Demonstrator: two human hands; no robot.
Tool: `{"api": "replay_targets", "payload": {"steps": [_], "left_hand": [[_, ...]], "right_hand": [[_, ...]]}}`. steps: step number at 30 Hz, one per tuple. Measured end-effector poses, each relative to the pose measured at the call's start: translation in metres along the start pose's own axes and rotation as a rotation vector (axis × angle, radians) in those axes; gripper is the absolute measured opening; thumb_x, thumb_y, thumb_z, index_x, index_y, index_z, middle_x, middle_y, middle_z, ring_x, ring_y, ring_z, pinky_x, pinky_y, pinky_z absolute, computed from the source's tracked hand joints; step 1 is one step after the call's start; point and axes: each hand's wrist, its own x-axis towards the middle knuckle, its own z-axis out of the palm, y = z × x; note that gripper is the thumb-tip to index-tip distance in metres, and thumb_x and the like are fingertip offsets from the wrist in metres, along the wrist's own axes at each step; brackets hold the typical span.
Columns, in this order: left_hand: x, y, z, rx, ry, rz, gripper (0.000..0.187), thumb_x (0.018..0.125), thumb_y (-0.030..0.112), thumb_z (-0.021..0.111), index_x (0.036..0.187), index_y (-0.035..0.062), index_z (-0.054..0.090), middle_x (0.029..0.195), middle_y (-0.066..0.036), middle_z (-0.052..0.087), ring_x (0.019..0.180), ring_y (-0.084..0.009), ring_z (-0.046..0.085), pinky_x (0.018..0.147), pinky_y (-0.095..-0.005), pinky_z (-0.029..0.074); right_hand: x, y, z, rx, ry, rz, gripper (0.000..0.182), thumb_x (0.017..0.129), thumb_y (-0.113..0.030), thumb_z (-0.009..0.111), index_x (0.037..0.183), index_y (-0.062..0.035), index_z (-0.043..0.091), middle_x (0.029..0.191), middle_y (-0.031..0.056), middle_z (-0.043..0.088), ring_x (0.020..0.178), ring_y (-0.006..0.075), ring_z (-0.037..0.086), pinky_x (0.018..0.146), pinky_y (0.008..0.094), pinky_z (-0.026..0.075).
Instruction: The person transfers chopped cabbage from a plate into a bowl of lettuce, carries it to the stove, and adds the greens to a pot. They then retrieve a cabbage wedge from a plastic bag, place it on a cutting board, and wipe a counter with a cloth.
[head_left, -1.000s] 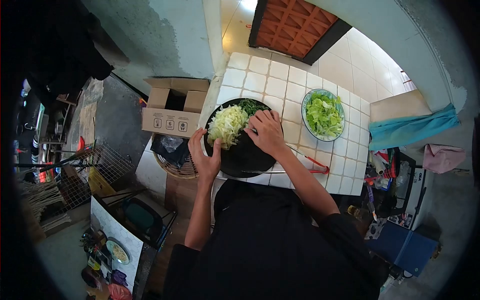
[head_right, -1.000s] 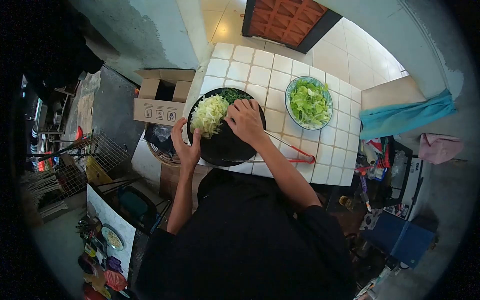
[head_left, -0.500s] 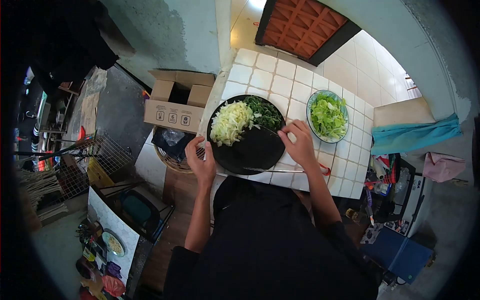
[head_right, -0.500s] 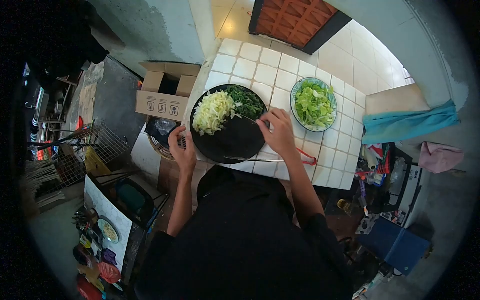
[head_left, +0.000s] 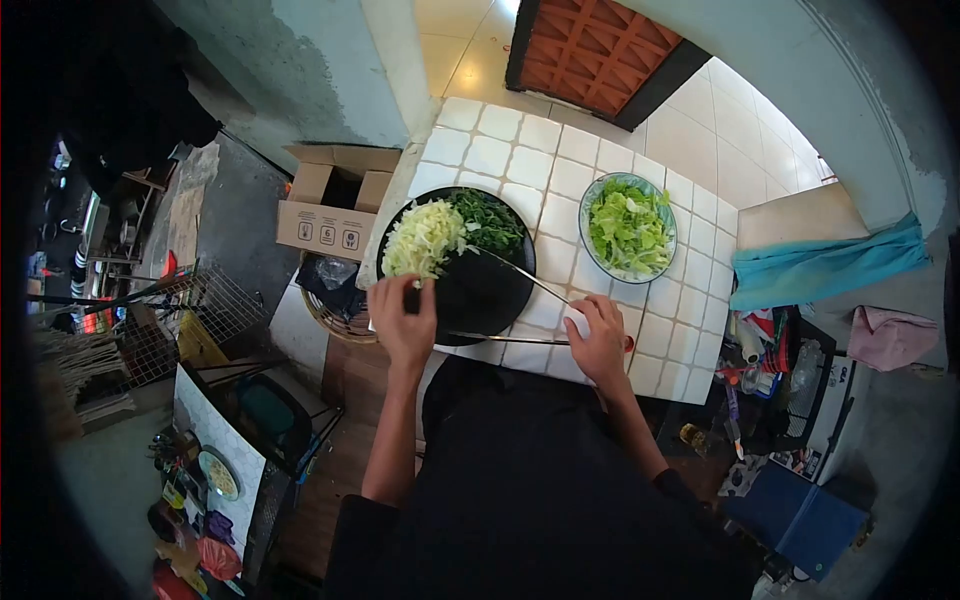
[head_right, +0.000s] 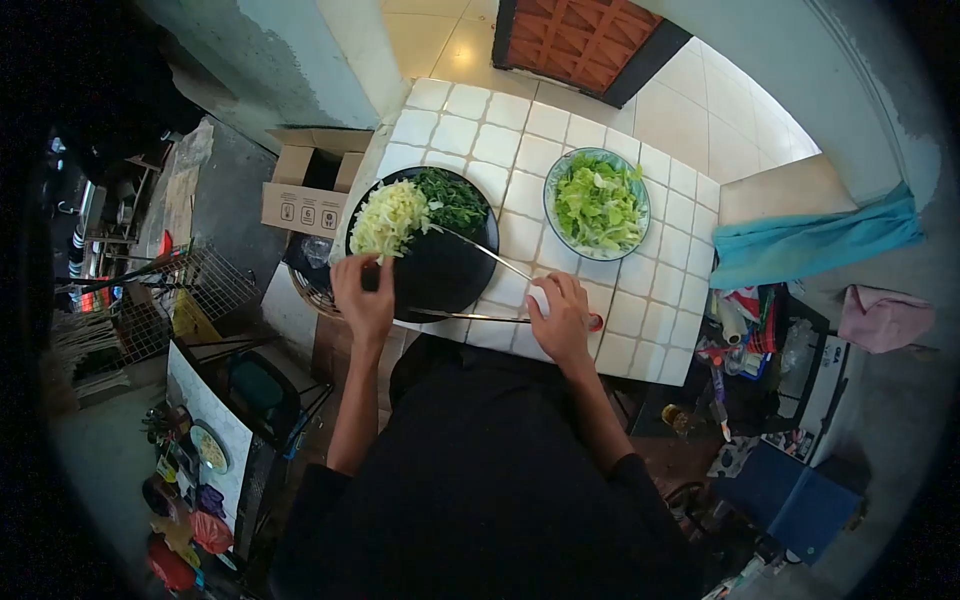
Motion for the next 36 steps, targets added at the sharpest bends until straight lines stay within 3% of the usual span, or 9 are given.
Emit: {"api": "replay_targets", "payload": {"steps": [4, 7, 11, 20, 26, 30, 32, 34, 36], "left_hand": [[0.024, 0.023, 0.047, 0.243, -0.173, 0.125, 0.026, 0.073, 0.022, 0.08, 0.083, 0.0084, 0.06, 0.086, -0.009, 0.058, 0.089, -0.0295, 0.055, 0.078, -0.0413, 0.042], [0.029, 0.021, 0.069, 0.297, -0.233, 0.157, 0.026, 0.069, 0.019, 0.08, 0.082, 0.0084, 0.06, 0.088, -0.009, 0.058, 0.092, -0.0302, 0.056, 0.08, -0.0437, 0.042], [0.028, 0.018, 0.078, 0.339, -0.205, 0.186, 0.024, 0.071, 0.02, 0.079, 0.082, 0.0093, 0.06, 0.087, -0.007, 0.058, 0.091, -0.0286, 0.056, 0.079, -0.0422, 0.042], [0.031, 0.02, 0.081, 0.524, -0.107, 0.218, 0.022, 0.077, 0.022, 0.077, 0.079, 0.0095, 0.06, 0.081, -0.006, 0.058, 0.086, -0.0264, 0.056, 0.077, -0.0404, 0.043], [0.027, 0.029, 0.058, 0.376, -0.063, 0.182, 0.018, 0.079, 0.015, 0.076, 0.075, 0.0072, 0.061, 0.075, -0.006, 0.058, 0.078, -0.0269, 0.056, 0.071, -0.041, 0.045], [0.003, 0.039, 0.036, 0.186, 0.113, -0.019, 0.015, 0.086, 0.012, 0.072, 0.077, 0.0029, 0.064, 0.068, -0.007, 0.057, 0.07, -0.0258, 0.054, 0.064, -0.0389, 0.044], [-0.016, 0.036, 0.029, 0.06, 0.264, -0.248, 0.017, 0.088, 0.015, 0.071, 0.081, 0.0006, 0.065, 0.072, -0.009, 0.06, 0.07, -0.0246, 0.055, 0.064, -0.0377, 0.044], [-0.039, 0.031, 0.024, 0.076, 0.306, -0.298, 0.017, 0.09, 0.015, 0.069, 0.085, -0.0007, 0.065, 0.074, -0.008, 0.06, 0.068, -0.0205, 0.055, 0.063, -0.0352, 0.044], [-0.059, 0.037, 0.025, -0.115, 0.335, -0.506, 0.016, 0.091, 0.015, 0.067, 0.088, -0.0006, 0.066, 0.075, -0.006, 0.059, 0.067, -0.0165, 0.053, 0.062, -0.0329, 0.043]], "right_hand": [[0.0, 0.023, -0.004, -0.115, 0.004, -0.001, 0.04, 0.081, -0.025, 0.072, 0.115, -0.0059, 0.061, 0.108, 0.0129, 0.059, 0.105, 0.0326, 0.055, 0.092, 0.0436, 0.041], [-0.011, 0.029, -0.019, -0.051, -0.182, -0.107, 0.077, 0.076, -0.036, 0.077, 0.138, -0.0041, 0.045, 0.119, 0.0161, 0.055, 0.111, 0.0337, 0.053, 0.096, 0.0445, 0.039], [-0.022, 0.05, -0.014, -0.042, -0.277, -0.214, 0.084, 0.077, -0.037, 0.076, 0.145, -0.0022, 0.04, 0.127, 0.0172, 0.05, 0.116, 0.0331, 0.049, 0.101, 0.043, 0.036], [-0.031, 0.069, -0.014, -0.071, -0.231, -0.283, 0.074, 0.079, -0.032, 0.074, 0.141, -0.0026, 0.046, 0.119, 0.0147, 0.054, 0.109, 0.0305, 0.052, 0.094, 0.041, 0.038], [-0.037, 0.072, -0.019, -0.031, -0.18, -0.267, 0.071, 0.077, -0.028, 0.076, 0.139, -0.0038, 0.049, 0.116, 0.0126, 0.055, 0.107, 0.0285, 0.054, 0.091, 0.04, 0.04], [-0.041, 0.078, -0.023, -0.039, -0.189, -0.28, 0.067, 0.078, -0.027, 0.077, 0.136, -0.0053, 0.052, 0.115, 0.0124, 0.058, 0.106, 0.0286, 0.056, 0.091, 0.0399, 0.04], [-0.042, 0.082, -0.025, -0.017, -0.137, -0.258, 0.063, 0.078, -0.026, 0.077, 0.134, -0.0056, 0.055, 0.115, 0.0127, 0.06, 0.104, 0.0288, 0.057, 0.091, 0.04, 0.041], [-0.042, 0.084, -0.026, 0.009, -0.155, -0.247, 0.058, 0.079, -0.023, 0.076, 0.131, -0.0054, 0.057, 0.114, 0.0121, 0.061, 0.102, 0.0288, 0.058, 0.09, 0.0399, 0.041], [-0.041, 0.087, -0.028, 0.027, -0.175, -0.188, 0.055, 0.079, -0.02, 0.076, 0.128, -0.0057, 0.058, 0.115, 0.0112, 0.061, 0.102, 0.0286, 0.058, 0.089, 0.0396, 0.041]]}}
